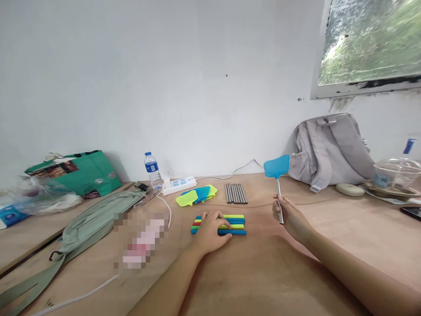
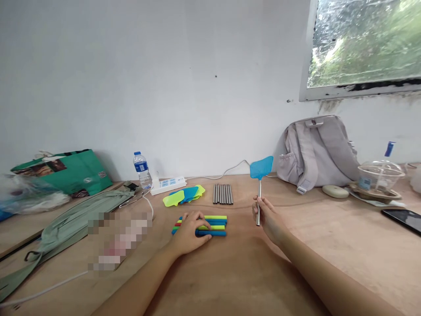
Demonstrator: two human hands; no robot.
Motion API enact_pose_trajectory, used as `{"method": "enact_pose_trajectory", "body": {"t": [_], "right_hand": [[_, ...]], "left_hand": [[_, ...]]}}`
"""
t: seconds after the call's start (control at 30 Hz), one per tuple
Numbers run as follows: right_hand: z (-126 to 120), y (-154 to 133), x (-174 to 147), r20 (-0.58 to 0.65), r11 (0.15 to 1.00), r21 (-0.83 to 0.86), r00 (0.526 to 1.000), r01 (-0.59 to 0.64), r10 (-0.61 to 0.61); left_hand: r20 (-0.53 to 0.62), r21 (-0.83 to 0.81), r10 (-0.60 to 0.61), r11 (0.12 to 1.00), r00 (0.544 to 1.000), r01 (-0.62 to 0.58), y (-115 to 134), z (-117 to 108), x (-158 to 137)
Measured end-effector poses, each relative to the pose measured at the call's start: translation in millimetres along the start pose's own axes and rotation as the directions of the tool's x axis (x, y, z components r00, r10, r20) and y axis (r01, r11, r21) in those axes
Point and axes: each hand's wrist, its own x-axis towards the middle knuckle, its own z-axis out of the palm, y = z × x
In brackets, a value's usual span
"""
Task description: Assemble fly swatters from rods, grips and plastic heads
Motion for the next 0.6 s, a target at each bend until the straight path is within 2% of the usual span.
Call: {"method": "enact_pose_trajectory", "body": {"t": [0.13,0.23,0.4,0.6], "right_hand": [[7.3,5.6,-2.9,-0.021,0.998,-0.056,1.000,-0.004,0.003],[10.0,12.5,-4.0,-0.020,0.986,-0.165,1.000,-0.017,0.014],[8.9,22.2,-6.3,0.156,0.927,-0.374,0.986,0.002,0.061],[13.2,23.4,-10.9,0.208,0.897,-0.441,0.977,0.043,0.055]], "left_hand": [[0.029,0.034,-0.018,0.999,0.999,0.017,0.4,-0.1,0.3],[0.049,0.041,-0.020,0.999,0.999,0.018,1.8,-0.5,0.2],[0.063,0.026,-0.012,1.000,0.998,0.010,2.1,0.6,-0.1],[0.072,0.000,0.007,1.000,0.997,-0.007,0.3,3.0,0.0]]}}
